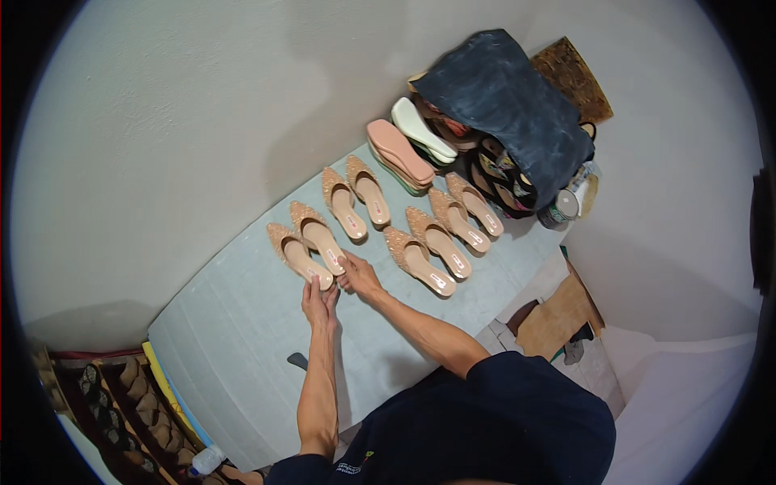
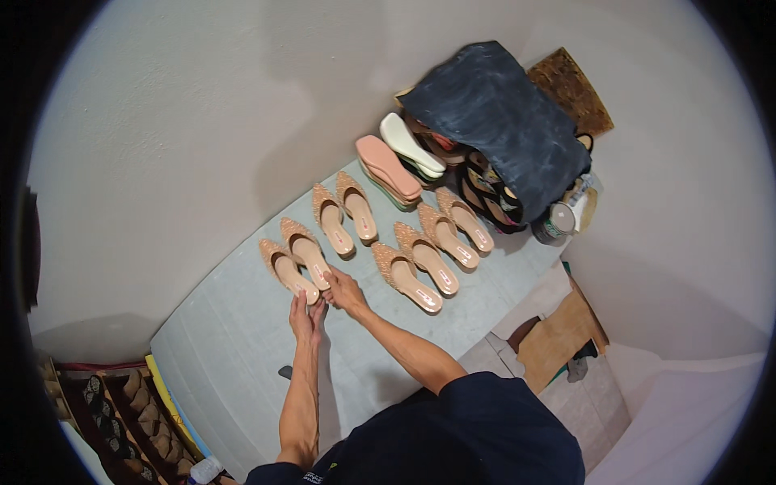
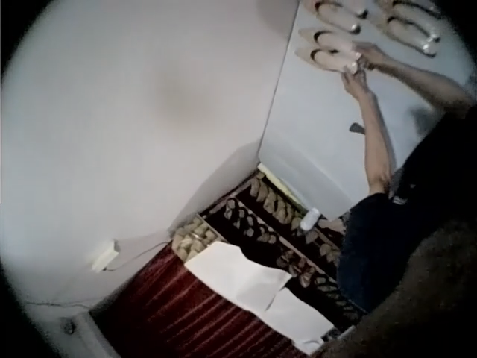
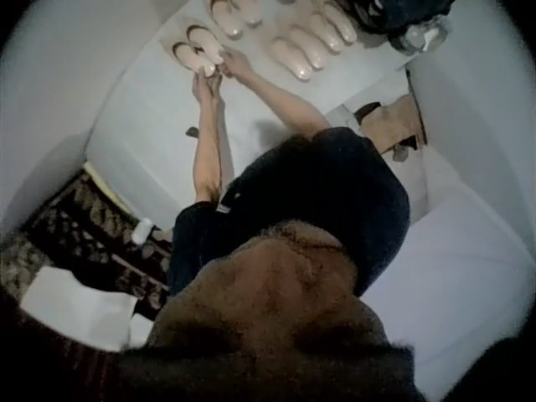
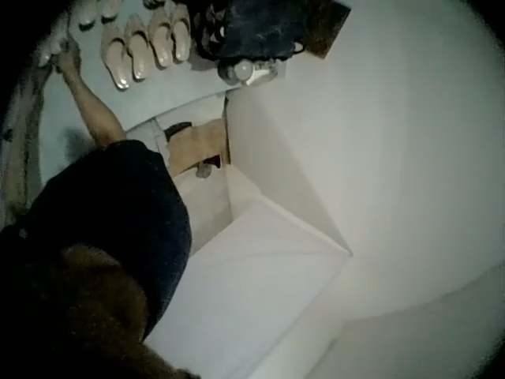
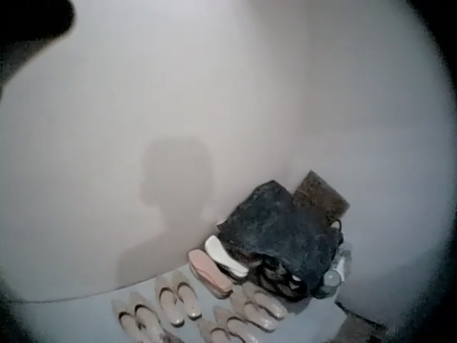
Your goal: Organizing insoles, layering materials, preparing patterns, and checking footwear components at a workstation.
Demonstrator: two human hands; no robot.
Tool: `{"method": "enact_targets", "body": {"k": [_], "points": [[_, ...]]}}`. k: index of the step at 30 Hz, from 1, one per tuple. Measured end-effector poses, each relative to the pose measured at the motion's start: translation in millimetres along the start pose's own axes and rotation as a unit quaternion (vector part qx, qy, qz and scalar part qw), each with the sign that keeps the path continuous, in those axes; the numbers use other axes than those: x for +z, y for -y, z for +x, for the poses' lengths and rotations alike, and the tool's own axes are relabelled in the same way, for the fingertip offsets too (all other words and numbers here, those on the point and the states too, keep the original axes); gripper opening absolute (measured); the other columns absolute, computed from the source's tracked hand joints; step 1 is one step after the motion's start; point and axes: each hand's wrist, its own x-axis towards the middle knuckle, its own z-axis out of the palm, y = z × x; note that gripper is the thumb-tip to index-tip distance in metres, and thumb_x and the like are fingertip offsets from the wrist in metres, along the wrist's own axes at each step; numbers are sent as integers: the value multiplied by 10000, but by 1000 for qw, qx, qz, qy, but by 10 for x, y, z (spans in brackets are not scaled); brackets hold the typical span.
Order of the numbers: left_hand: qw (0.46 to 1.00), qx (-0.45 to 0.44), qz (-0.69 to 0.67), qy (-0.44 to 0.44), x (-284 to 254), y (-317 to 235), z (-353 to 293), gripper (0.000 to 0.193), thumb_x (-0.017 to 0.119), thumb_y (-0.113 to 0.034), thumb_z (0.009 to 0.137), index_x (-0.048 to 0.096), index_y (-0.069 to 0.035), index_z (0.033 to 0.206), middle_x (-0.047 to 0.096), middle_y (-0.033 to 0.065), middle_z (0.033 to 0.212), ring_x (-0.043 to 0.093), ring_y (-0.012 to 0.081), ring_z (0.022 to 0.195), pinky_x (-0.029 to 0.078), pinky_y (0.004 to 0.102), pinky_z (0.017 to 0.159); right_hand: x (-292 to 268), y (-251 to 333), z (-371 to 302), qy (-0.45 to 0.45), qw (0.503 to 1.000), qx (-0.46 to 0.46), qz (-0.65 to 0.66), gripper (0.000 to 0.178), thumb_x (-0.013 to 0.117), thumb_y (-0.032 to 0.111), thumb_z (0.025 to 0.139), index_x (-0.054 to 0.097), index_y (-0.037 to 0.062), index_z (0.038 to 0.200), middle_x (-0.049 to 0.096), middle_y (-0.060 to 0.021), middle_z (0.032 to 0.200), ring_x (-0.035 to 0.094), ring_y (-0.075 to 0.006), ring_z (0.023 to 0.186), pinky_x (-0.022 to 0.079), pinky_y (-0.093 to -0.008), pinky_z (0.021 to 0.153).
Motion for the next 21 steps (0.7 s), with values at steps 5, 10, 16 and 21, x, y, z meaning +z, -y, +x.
{"method": "enact_targets", "body": {"k": [5, 10, 16, 21], "points": [[997, 77, 15, -9, -63, 351, -949, 514, 659, -286, 991, 503, -36, 1413, 667, 87, 1141, 679, 193, 957, 553, 292, 768, -461, 52, -914, 65, 998, 17, 9, 518, 510, 370, 1064, 458, 112, 1509, 660, -51, 853, 603, -102, 702, 531, -245, 650], [989, 64, 131, 14, 133, 752, -1919, 494, 665, -254, 988, 516, -35, 1405, 666, 76, 1168, 682, 180, 942, 561, 302, 811, -1429, 141, -1906, 80, 995, 29, 55, 536, 501, 340, 1073, 395, 107, 1544, 663, -74, 895, 614, -109, 732, 536, -249, 667], [980, 39, 172, 88, 703, 1775, -2472, 496, 716, -188, 951, 555, 17, 1373, 706, 74, 1031, 678, 121, 816, 562, 259, 687, -2824, -172, -2784, 21, 993, 18, 115, 589, 509, 276, 1075, 293, 40, 1569, 654, -109, 977, 641, -130, 789, 545, -261, 700], [944, -43, 266, 190, 1420, 2504, -2540, 472, 711, -221, 954, 579, 4, 1347, 685, 69, 1042, 671, 142, 851, 580, 286, 699, -3620, -385, -3176, -128, 987, -9, 100, 525, 478, 299, 1082, 353, 69, 1538, 686, -111, 947, 662, -130, 752, 562, -264, 692]]}}
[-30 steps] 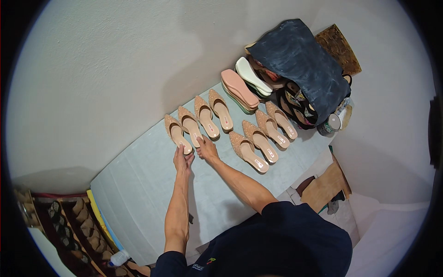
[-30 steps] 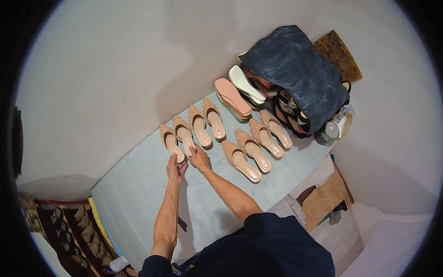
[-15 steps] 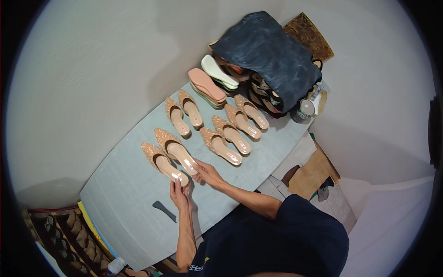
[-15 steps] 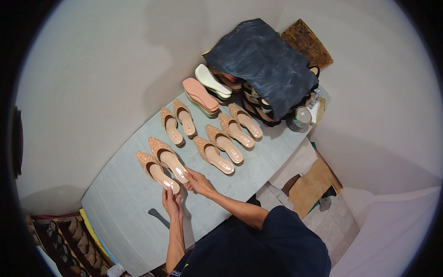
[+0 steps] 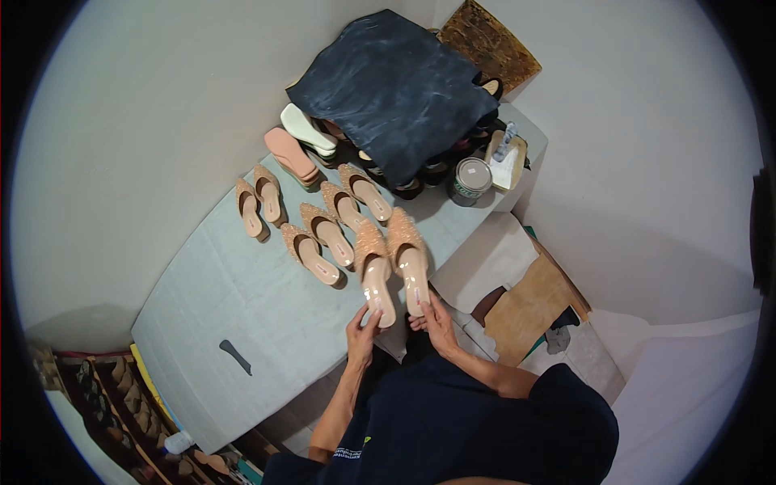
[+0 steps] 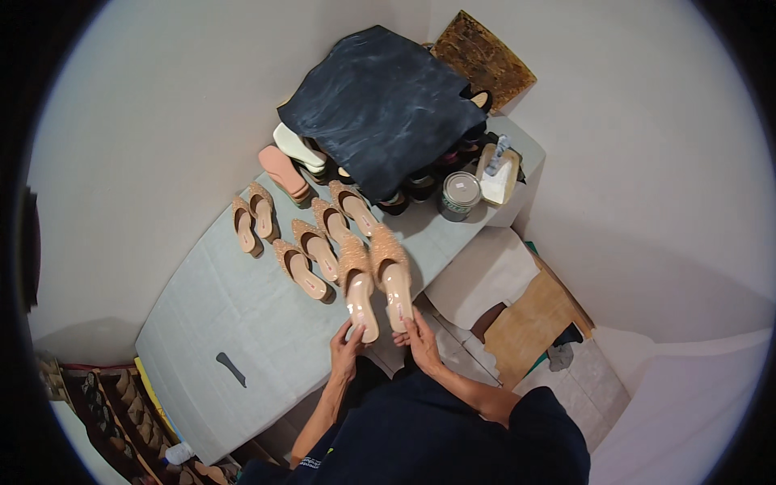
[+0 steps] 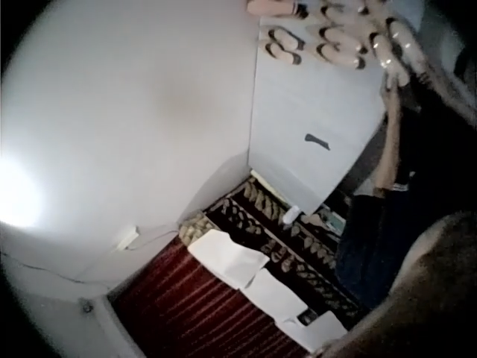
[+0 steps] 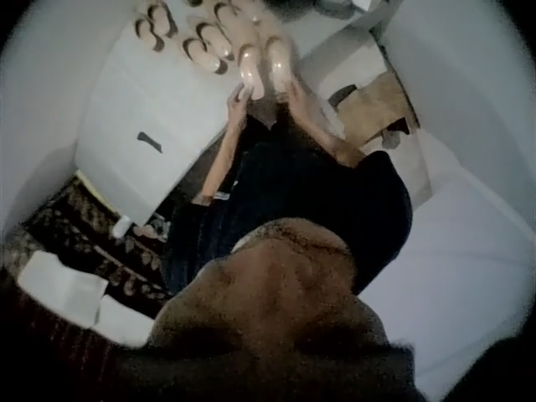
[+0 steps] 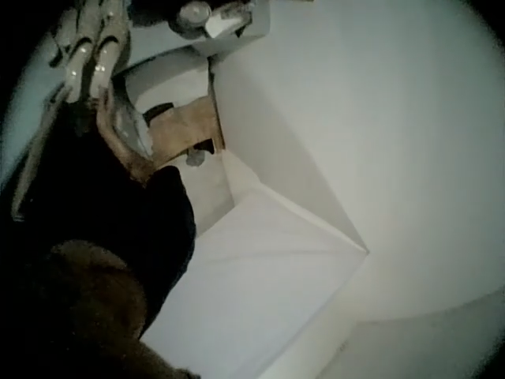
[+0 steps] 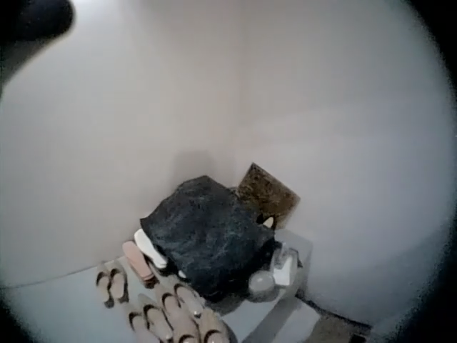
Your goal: Organizing insoles, layering materials, preparing patterns, and checking footwear components at a workstation.
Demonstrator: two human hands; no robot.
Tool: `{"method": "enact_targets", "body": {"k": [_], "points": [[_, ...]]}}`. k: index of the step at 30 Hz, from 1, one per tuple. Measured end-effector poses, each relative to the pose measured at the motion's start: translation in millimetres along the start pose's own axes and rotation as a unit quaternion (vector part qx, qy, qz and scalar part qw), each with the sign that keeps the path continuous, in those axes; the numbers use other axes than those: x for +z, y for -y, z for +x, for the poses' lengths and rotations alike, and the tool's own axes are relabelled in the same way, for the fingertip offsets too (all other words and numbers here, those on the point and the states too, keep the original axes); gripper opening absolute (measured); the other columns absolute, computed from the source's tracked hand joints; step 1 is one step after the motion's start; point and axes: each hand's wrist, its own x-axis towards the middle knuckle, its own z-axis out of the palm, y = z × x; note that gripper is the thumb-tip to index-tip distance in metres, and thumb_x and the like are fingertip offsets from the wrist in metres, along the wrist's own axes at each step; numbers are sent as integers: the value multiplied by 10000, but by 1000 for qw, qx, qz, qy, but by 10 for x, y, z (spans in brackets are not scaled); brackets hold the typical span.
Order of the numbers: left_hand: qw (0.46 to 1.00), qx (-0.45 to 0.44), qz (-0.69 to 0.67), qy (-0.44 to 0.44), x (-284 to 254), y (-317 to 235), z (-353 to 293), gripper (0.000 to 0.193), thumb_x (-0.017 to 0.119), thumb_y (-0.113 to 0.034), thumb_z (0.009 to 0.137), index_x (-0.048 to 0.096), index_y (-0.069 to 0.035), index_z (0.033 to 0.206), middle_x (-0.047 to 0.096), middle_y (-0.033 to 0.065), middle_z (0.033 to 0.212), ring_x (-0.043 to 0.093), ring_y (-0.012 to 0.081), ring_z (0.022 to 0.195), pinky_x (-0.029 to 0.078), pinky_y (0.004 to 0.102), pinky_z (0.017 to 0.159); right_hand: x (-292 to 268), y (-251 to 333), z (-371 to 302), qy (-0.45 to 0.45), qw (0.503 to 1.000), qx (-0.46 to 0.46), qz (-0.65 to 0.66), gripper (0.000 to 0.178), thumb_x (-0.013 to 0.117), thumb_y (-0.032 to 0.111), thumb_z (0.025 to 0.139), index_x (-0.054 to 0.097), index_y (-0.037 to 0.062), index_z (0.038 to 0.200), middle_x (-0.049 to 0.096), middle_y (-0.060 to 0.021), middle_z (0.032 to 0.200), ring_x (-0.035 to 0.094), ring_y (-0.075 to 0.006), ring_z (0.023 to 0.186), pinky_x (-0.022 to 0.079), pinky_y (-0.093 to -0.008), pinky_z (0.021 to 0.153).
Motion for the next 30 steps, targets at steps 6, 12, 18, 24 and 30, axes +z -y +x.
{"method": "enact_targets", "body": {"k": [6, 12, 18, 24, 30], "points": [[996, -53, 2, 71, 826, 186, 631, 508, 698, -294, 960, 581, -6, 1362, 700, 84, 1043, 672, 160, 789, 582, 304, 708, -401, -27, 485, -153, 986, -34, 57, 459, 478, 348, 1078, 454, 107, 1468, 685, -87, 856, 670, -139, 718, 564, -269, 657], [994, -64, 33, 79, 893, 196, 1119, 514, 702, -326, 951, 590, -35, 1360, 697, 66, 1000, 653, 156, 719, 585, 306, 690, -581, -48, 919, -161, 985, -5, 63, 463, 502, 372, 1067, 475, 91, 1434, 674, -84, 826, 650, -133, 684, 557, -262, 635], [993, -70, 60, 73, 911, 169, 1194, 524, 708, -333, 942, 594, -20, 1346, 691, 63, 944, 643, 153, 652, 577, 297, 643, -577, -1, 971, -147, 985, 19, 92, 470, 523, 401, 1053, 482, 84, 1399, 667, -82, 814, 630, -118, 662, 551, -252, 618], [997, -38, 65, 24, 839, 251, 1178, 603, 720, -364, 927, 558, -25, 1399, 680, 55, 936, 625, 137, 655, 537, 263, 586, -539, 70, 973, -101, 991, 31, 81, 444, 544, 399, 1044, 482, 89, 1357, 678, -89, 831, 640, -128, 655, 550, -260, 604], [997, 23, -24, -63, 739, 275, 1005, 527, 707, -299, 945, 582, -10, 1368, 670, 61, 1022, 624, 114, 671, 523, 254, 590, -732, -249, 861, -216, 974, 47, 45, 549, 497, 541, 1015, 531, 97, 1337, 550, -31, 777, 496, -124, 565, 442, -264, 502]]}}
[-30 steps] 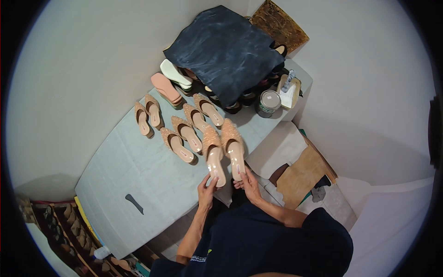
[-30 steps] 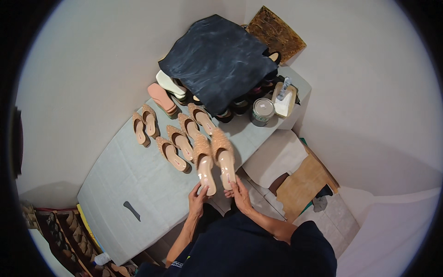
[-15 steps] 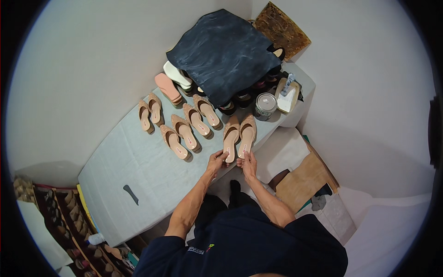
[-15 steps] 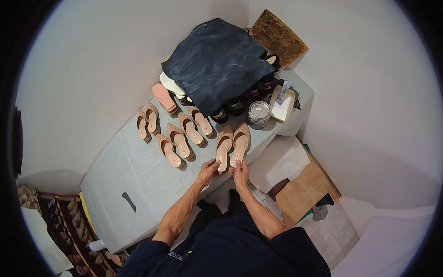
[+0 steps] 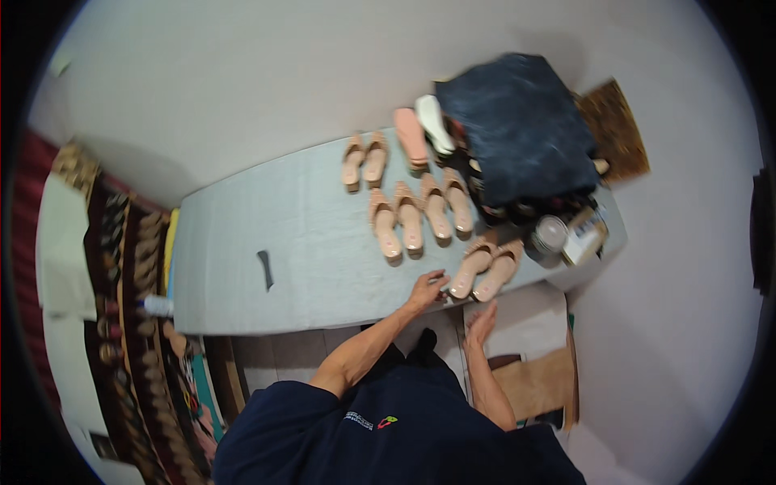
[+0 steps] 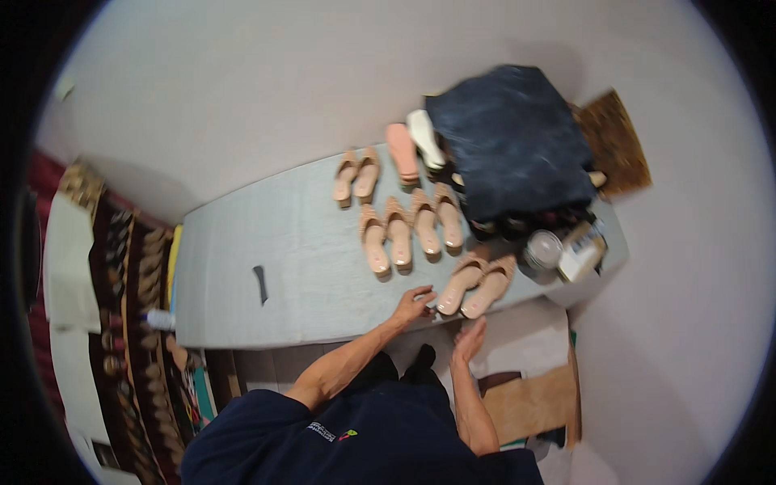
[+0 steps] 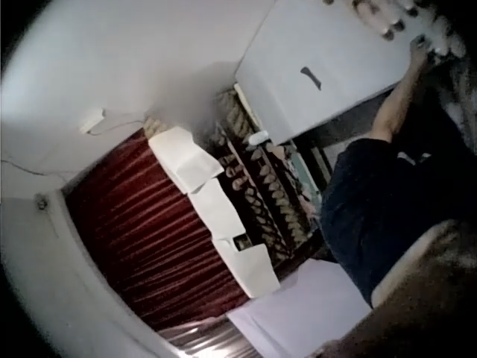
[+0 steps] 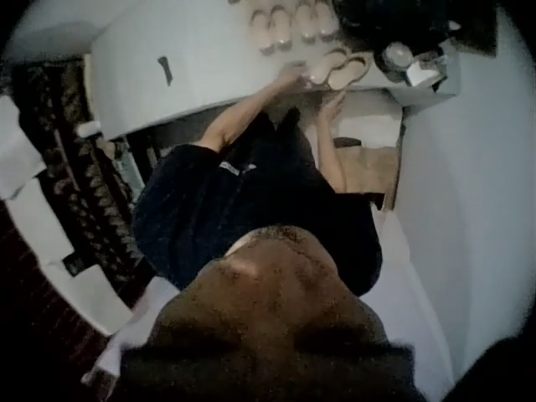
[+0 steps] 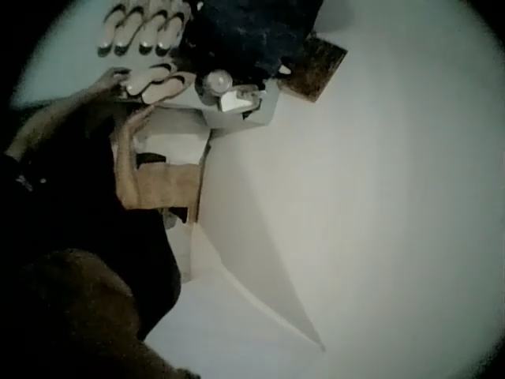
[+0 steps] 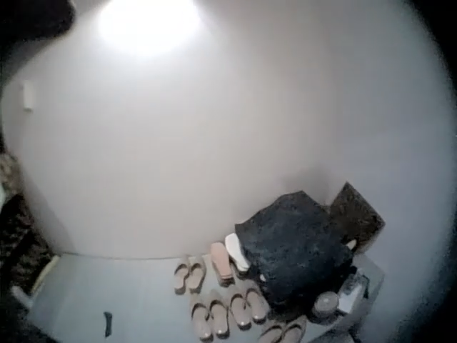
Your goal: Organizing insoles, layering materials, preparing patterns, and checking footwear components at a workstation.
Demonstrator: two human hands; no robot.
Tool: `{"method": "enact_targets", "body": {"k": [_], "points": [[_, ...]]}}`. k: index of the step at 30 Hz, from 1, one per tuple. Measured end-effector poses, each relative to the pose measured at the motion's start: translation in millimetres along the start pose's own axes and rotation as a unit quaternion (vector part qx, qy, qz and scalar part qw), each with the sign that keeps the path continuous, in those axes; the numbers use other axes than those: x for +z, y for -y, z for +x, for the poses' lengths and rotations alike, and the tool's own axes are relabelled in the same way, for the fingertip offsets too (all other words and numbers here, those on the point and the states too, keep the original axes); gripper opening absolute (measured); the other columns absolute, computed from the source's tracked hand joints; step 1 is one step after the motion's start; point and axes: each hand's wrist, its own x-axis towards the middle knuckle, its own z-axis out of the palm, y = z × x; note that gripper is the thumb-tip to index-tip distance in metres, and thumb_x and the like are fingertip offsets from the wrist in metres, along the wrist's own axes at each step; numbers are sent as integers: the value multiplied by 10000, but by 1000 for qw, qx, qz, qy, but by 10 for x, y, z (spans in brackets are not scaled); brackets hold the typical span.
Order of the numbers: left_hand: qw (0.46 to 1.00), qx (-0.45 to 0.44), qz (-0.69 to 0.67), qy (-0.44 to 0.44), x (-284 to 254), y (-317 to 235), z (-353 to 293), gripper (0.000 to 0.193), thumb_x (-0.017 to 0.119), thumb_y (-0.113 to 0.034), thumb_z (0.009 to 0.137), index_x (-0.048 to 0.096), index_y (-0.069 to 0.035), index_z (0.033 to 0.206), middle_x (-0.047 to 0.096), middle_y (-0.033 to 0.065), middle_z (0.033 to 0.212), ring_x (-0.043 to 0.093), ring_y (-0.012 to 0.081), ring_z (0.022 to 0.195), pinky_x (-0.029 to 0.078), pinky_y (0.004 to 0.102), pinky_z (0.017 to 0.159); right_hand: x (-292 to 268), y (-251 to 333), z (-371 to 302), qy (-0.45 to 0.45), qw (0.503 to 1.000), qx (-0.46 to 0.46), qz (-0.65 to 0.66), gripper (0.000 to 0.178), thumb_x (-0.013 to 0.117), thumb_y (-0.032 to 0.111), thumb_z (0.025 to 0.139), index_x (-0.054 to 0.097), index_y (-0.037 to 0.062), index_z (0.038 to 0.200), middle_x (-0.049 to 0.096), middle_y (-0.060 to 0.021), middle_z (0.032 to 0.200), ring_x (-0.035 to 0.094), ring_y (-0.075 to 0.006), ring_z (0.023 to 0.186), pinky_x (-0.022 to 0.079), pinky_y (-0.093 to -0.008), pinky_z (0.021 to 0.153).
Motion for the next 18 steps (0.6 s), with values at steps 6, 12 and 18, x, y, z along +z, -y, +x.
{"method": "enact_targets", "body": {"k": [6, 12, 18], "points": [[994, 58, -33, -88, -1284, 127, -466, 389, 670, -241, 970, 638, -11, 1283, 669, 67, 1043, 641, 117, 702, 535, 256, 616, 31, -718, -470, 165, 928, -157, -296, 366, 627, 141, 957, 620, 41, 1309, 550, -14, 917, 488, -134, 803, 442, -271, 774], [974, 40, -43, -219, -2531, 260, -1302, 424, 654, -308, 984, 620, -46, 1315, 652, 47, 1058, 659, 125, 851, 553, 275, 747, 1195, -665, -1447, 500, 797, -110, -321, 253, 642, 69, 945, 702, -14, 1176, 398, 105, 692, 341, -21, 608, 269, -205, 543], [959, -3, -275, -68, -3366, -1, -2532, 445, 578, -393, 1023, 587, -48, 1304, 605, 40, 1176, 646, 165, 1015, 534, 345, 944, 2391, -911, -3244, 627, 733, 25, -261, 740, 466, 568, 1022, 147, 254, 1612, 645, -140, 1169, 668, -187, 677, 533, -287, 572]]}}
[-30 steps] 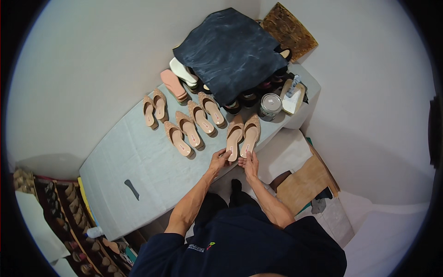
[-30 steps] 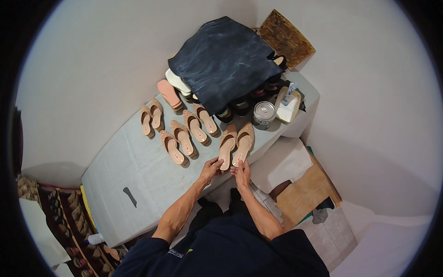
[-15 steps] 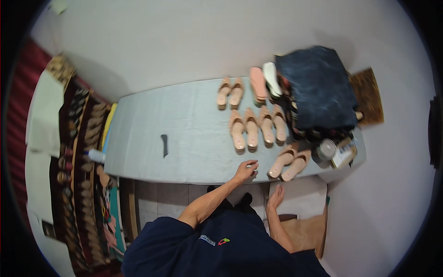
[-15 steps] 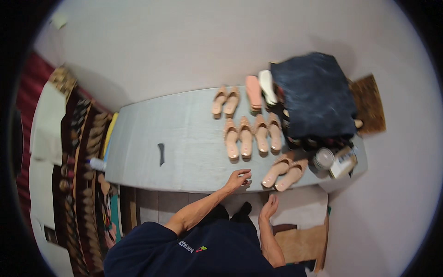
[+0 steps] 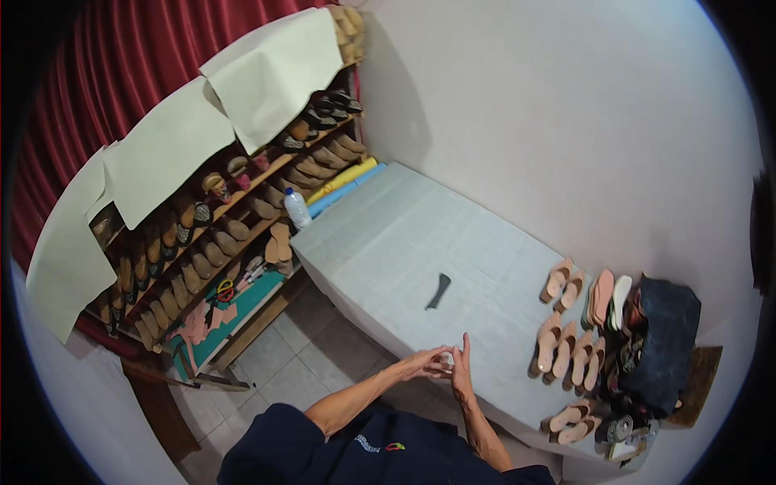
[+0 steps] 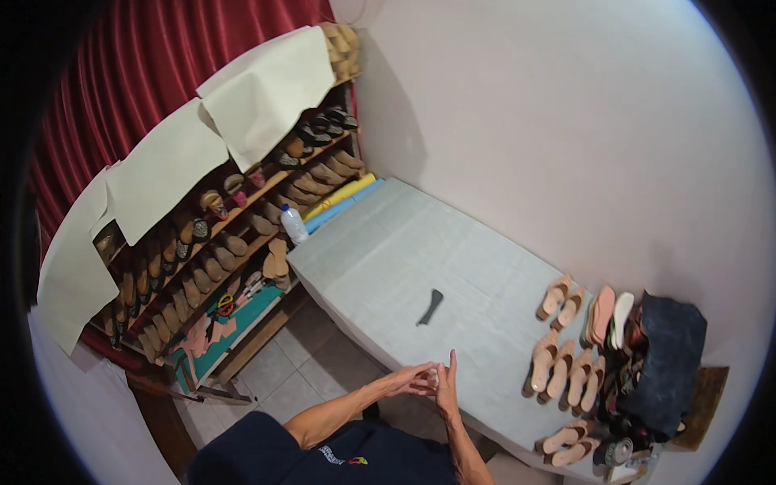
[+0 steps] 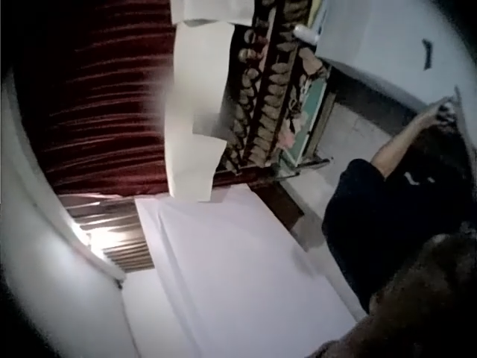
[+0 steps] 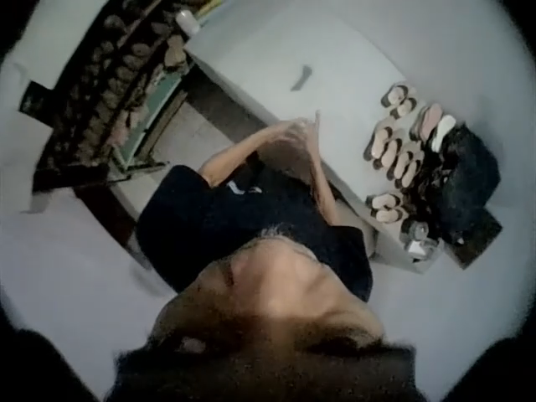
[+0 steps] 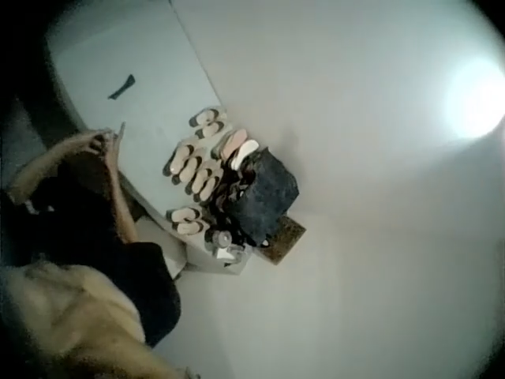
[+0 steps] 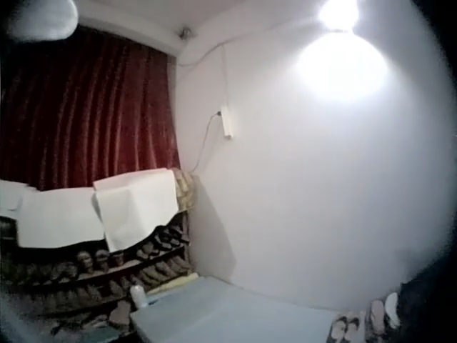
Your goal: Organizing insoles, layering materials, preparing patterns, and checking footwear components at a workstation.
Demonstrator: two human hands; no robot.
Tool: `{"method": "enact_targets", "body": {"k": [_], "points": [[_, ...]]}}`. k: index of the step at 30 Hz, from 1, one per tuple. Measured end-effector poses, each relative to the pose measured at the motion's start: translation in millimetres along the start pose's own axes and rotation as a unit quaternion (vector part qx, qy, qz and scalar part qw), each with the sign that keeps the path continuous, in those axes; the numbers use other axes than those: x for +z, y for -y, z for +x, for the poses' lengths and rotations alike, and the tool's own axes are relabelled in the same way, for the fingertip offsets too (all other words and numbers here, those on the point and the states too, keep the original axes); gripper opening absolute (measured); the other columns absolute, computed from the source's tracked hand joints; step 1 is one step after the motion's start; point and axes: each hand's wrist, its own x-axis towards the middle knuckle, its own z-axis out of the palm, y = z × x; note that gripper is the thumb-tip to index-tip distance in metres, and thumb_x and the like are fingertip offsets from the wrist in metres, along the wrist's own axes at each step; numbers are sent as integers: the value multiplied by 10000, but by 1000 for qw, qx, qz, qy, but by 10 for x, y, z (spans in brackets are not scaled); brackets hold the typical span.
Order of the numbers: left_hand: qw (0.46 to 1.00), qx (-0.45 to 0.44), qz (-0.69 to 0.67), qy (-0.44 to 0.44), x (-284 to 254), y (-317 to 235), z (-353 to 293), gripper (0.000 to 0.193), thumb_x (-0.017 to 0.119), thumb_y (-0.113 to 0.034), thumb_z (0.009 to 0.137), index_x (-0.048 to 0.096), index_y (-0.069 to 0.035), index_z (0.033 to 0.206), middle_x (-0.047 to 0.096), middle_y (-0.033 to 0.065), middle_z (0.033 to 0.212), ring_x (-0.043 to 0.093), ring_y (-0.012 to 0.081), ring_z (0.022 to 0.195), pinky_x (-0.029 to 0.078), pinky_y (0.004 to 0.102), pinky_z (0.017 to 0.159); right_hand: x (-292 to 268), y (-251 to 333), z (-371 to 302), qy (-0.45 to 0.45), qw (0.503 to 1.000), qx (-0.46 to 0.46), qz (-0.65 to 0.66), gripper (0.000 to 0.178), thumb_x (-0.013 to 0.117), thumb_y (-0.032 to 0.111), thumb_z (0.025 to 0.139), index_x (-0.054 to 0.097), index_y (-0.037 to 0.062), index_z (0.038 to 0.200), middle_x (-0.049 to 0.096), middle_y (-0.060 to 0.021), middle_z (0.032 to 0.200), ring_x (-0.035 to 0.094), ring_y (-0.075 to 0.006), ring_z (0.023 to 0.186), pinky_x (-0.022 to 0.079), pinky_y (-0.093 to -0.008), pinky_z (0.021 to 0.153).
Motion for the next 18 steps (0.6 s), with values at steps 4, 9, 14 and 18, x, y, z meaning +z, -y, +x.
{"method": "enact_targets", "body": {"k": [4, 9, 14, 18], "points": [[999, 13, 20, 44, -658, -82, -542, 459, 551, -421, 1034, 586, -42, 1290, 610, 36, 1164, 630, 157, 1017, 547, 357, 937, 772, 104, 403, 88, 992, 54, -78, 907, 325, 777, 947, 7, 264, 1624, 445, -236, 1492, 725, -349, 871, 586, -379, 670], [850, 203, 433, -220, -1104, -249, -1263, 366, 585, -394, 1018, 740, -103, 1176, 694, 44, 747, 577, 109, 641, 544, 291, 679, 1374, -197, 717, 230, 949, 212, -27, 1110, 265, 922, 825, -92, 227, 1613, 180, -265, 1629, 652, -410, 1092, 591, -471, 836], [824, 356, 323, -302, -1435, -249, -1494, 282, 697, -274, 955, 761, -35, 1091, 747, 100, 771, 672, 113, 680, 531, 259, 627, 1858, -350, 823, 241, 942, 221, 69, 1094, 305, 898, 842, -59, 219, 1618, 143, -251, 1640, 668, -382, 1074, 590, -480, 870], [842, 352, 260, -316, -1613, -352, -1504, 289, 687, -247, 961, 755, 15, 1063, 772, 105, 917, 708, 124, 799, 567, 267, 717, 2077, -242, 902, 210, 950, 213, 86, 1083, 308, 892, 847, -23, 211, 1622, 169, -239, 1637, 666, -366, 1071, 582, -490, 896]]}}
